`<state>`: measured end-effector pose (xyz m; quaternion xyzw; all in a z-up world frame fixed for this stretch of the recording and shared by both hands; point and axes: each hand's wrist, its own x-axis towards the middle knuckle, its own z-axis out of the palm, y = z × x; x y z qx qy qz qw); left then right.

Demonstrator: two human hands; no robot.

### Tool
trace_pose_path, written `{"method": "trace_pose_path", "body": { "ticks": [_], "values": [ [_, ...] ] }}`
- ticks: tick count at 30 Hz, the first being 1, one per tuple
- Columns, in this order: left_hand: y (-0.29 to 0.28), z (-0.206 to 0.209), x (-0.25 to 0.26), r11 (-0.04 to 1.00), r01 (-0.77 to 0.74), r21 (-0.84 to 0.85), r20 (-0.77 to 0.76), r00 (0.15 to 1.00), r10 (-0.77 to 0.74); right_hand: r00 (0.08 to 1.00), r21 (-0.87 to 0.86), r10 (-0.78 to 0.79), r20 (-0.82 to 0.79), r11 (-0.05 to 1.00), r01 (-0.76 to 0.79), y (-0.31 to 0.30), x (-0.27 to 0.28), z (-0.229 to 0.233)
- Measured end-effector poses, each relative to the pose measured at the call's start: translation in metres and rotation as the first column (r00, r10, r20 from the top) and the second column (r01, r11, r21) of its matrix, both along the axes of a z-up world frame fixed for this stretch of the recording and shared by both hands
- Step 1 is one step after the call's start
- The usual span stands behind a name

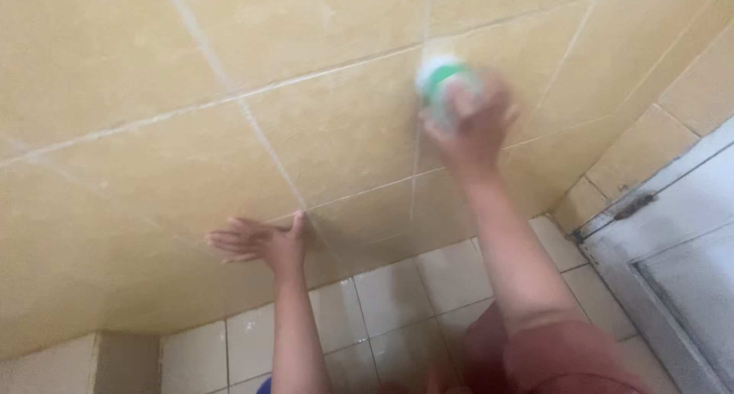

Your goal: The person scrubs the grout lines and surface of beige wall tiles in a bathroom using a green and white scrubbing brush. They work methodically along the lower section of the wall near the floor, occasionally dipping the brush into a blue plastic scoop on the floor.

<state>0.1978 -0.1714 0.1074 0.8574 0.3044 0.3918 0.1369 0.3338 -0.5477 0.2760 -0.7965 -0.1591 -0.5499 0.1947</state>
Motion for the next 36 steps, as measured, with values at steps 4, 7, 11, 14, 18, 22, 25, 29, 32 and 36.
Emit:
{"method": "trace_pose_path", "body": {
  "ticks": [4, 7, 11, 14, 18, 22, 25, 29, 32, 36],
  "values": [
    [0.0, 0.005, -0.005, 1.0, -0.011, -0.007, -0.083, 0.997, 0.011, 0.999, 0.407, -0.007, -0.035, 0.913, 0.02, -0.059, 0.03, 0.025],
    [0.0, 0.009, -0.006, 0.998, -0.026, -0.048, -0.136, 0.99, 0.019, 1.0, 0.341, 0.0, 0.003, 0.94, -0.001, -0.047, 0.028, 0.025],
    [0.004, 0.009, -0.008, 0.999, -0.03, -0.035, -0.142, 0.99, 0.024, 0.999, 0.041, -0.029, 0.046, 0.999, 0.027, -0.031, 0.013, 0.016],
    [0.009, 0.008, -0.004, 0.998, -0.054, 0.031, -0.165, 0.985, 0.058, 0.973, 0.206, -0.137, -0.186, 0.963, 0.175, -0.065, 0.025, 0.023],
    [0.012, 0.002, -0.01, 0.999, -0.035, -0.012, -0.166, 0.986, 0.032, 0.985, 0.646, 0.079, -0.154, 0.762, 0.04, -0.117, 0.043, 0.029],
    [0.009, 0.005, -0.007, 0.999, -0.04, 0.006, -0.181, 0.983, 0.041, 0.984, 0.597, 0.091, -0.156, 0.802, 0.02, -0.084, 0.037, 0.004],
    [0.008, 0.01, -0.009, 0.998, -0.054, 0.008, -0.205, 0.977, 0.055, 0.999, 0.183, -0.043, -0.033, 0.982, 0.048, -0.06, 0.034, -0.028],
    [0.0, 0.014, -0.006, 0.998, -0.058, -0.021, -0.19, 0.98, 0.053, 0.948, 0.101, -0.273, 0.163, 0.961, 0.259, -0.094, 0.05, -0.046],
    [-0.002, 0.017, -0.009, 0.998, -0.018, -0.066, -0.148, 0.989, 0.008, 0.994, 0.664, 0.062, -0.091, 0.747, 0.014, -0.102, 0.054, -0.047],
    [-0.005, 0.021, -0.009, 0.994, -0.03, -0.107, -0.189, 0.982, 0.01, 0.999, 0.414, -0.041, -0.029, 0.909, 0.049, -0.046, 0.027, -0.044]
  ]
}}
